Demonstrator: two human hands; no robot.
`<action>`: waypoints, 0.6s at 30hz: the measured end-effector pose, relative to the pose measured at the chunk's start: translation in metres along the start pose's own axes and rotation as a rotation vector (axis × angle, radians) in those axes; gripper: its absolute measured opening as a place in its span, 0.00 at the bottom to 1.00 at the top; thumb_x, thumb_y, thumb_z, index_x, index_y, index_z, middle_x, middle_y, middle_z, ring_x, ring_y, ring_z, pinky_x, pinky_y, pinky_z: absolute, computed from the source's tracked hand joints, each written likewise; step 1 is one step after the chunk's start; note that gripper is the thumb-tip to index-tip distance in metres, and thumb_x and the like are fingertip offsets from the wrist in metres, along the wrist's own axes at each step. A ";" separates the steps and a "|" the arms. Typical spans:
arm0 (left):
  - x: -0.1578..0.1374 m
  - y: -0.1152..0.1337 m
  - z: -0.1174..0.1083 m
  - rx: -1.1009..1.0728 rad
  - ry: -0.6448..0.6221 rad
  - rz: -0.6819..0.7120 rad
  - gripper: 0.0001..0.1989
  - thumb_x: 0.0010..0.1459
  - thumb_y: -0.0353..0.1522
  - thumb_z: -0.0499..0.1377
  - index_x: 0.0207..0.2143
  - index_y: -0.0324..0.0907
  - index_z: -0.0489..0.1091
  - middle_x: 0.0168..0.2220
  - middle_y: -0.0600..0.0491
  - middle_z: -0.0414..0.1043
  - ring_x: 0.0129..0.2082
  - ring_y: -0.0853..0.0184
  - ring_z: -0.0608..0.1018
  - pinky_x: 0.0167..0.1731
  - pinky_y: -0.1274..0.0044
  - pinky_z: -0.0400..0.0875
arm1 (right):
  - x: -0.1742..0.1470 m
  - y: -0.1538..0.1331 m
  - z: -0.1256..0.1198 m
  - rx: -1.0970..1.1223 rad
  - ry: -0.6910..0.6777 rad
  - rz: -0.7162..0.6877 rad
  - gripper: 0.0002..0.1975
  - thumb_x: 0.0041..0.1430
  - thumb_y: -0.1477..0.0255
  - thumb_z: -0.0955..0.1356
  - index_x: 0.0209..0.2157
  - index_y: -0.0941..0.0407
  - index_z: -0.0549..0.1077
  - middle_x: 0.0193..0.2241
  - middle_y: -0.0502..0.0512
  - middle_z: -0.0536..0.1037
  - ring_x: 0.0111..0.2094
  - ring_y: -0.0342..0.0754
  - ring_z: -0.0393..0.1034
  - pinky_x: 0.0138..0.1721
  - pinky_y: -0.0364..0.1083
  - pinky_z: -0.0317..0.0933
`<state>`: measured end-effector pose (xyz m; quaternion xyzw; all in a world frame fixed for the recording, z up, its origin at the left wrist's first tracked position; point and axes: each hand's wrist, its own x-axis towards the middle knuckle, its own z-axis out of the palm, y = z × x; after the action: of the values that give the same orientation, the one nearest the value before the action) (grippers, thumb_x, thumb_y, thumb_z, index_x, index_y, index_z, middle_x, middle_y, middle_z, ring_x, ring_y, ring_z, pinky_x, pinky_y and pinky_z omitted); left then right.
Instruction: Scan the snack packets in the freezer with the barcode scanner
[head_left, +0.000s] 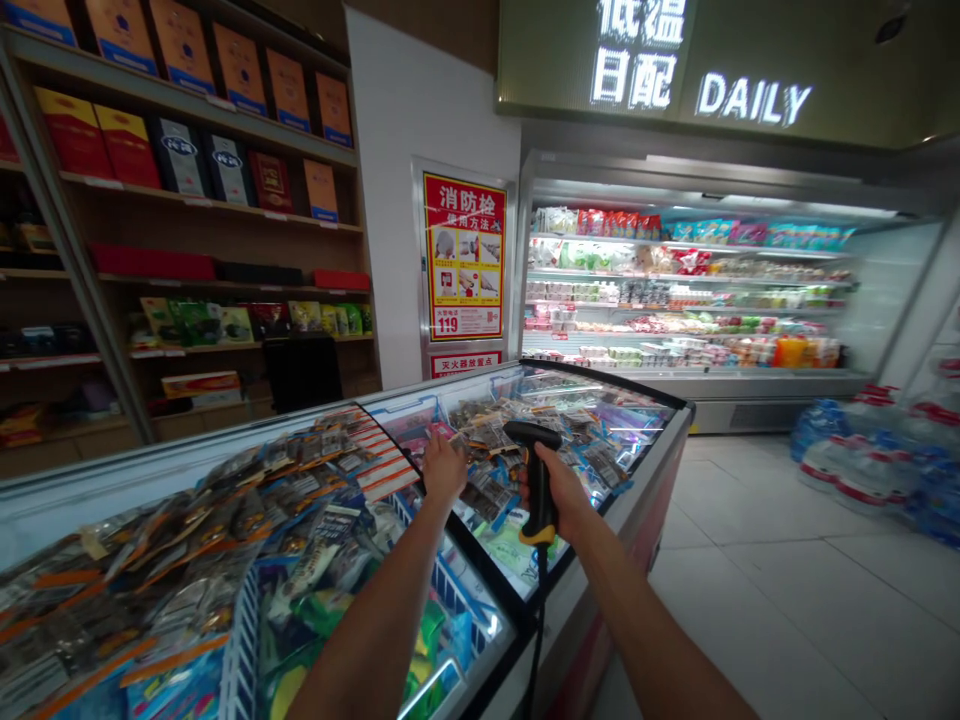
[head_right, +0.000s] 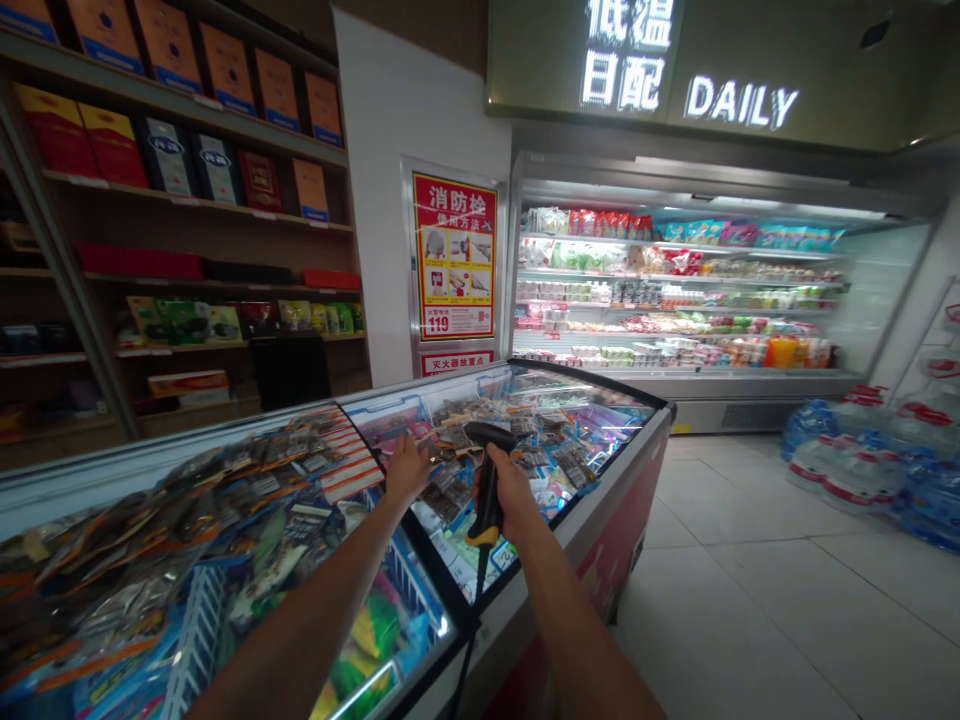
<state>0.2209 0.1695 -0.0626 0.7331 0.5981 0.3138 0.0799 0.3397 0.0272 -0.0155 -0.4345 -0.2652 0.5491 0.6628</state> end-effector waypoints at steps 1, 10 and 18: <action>0.001 -0.009 -0.009 0.032 0.047 0.012 0.23 0.56 0.32 0.43 0.52 0.29 0.55 0.57 0.34 0.51 0.57 0.56 0.55 0.52 0.67 0.51 | -0.001 0.002 0.002 0.006 -0.002 0.011 0.13 0.51 0.60 0.62 0.27 0.57 0.65 0.15 0.47 0.67 0.13 0.40 0.60 0.13 0.39 0.54; -0.018 -0.108 -0.093 0.381 0.317 -0.115 0.22 0.51 0.29 0.49 0.50 0.33 0.59 0.56 0.37 0.55 0.56 0.54 0.55 0.52 0.61 0.47 | -0.011 0.015 0.031 0.032 -0.043 0.087 0.12 0.52 0.62 0.62 0.25 0.57 0.64 0.14 0.47 0.67 0.13 0.40 0.61 0.13 0.39 0.55; -0.050 -0.165 -0.192 0.570 0.421 -0.338 0.24 0.48 0.41 0.53 0.44 0.35 0.65 0.53 0.37 0.59 0.54 0.47 0.56 0.47 0.55 0.50 | -0.022 0.024 0.042 0.024 -0.102 0.097 0.13 0.53 0.62 0.62 0.24 0.57 0.64 0.13 0.47 0.66 0.12 0.39 0.60 0.12 0.39 0.54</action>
<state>-0.0269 0.1185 -0.0100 0.5369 0.7768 0.2609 -0.2008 0.2875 0.0187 -0.0131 -0.4104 -0.2706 0.6050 0.6263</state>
